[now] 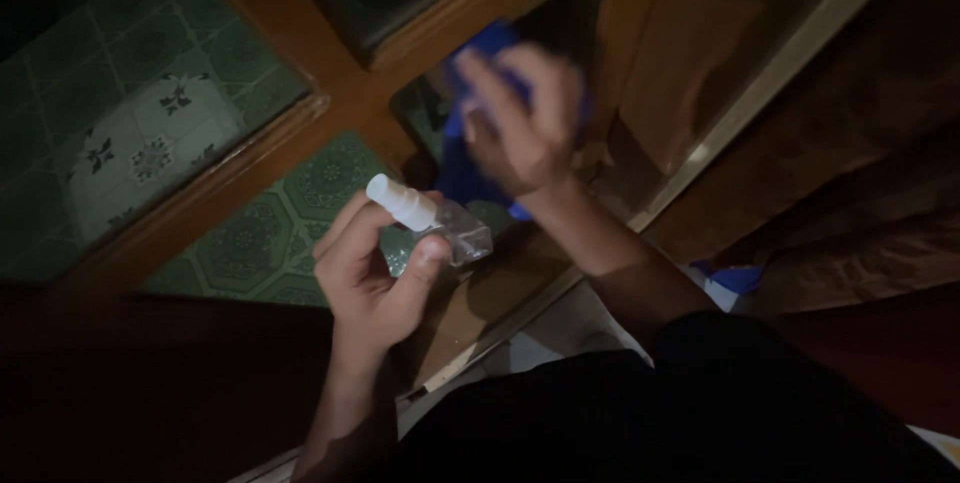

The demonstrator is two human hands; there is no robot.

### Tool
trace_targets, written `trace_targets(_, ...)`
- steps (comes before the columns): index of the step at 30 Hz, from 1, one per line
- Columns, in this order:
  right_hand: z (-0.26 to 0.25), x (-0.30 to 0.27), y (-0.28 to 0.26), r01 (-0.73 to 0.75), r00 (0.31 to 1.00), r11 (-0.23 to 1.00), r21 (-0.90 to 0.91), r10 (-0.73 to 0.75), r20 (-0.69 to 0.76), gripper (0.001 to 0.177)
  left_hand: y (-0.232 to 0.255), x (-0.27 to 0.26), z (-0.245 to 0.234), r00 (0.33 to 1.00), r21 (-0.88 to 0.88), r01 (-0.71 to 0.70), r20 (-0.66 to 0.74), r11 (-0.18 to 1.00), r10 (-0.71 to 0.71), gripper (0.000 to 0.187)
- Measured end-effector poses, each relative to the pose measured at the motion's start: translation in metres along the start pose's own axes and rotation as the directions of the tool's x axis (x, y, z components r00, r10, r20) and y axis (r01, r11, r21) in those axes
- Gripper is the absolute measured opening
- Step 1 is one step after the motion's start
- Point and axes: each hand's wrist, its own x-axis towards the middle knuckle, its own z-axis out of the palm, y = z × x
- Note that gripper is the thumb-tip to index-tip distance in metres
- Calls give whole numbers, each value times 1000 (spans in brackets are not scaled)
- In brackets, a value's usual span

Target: Cleaning a glass pane on a wooden door using a spray bottle and a cloth.

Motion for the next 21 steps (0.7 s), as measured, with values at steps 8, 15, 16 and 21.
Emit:
trace_targets(8, 4, -12, 26, -243, 966, 950, 195, 255, -34, 35, 1, -4, -1, 999, -49, -24, 19, 998, 25, 28)
trace_targets(15, -17, 3, 27, -115, 993, 985, -131, 116, 3, 34, 4, -2, 2, 999, -5, -22, 24, 1000, 22, 30)
trace_targets(16, -13, 1, 37, -116, 993, 984, -135, 117, 1, 34, 2, -3, 2, 999, -8, -23, 28, 1000, 23, 30)
trace_targets(21, -6, -12, 54, -262, 956, 965, -26, 255, -145, 31, -2, -5, 1, 999, -10, -20, 27, 1000, 20, 29)
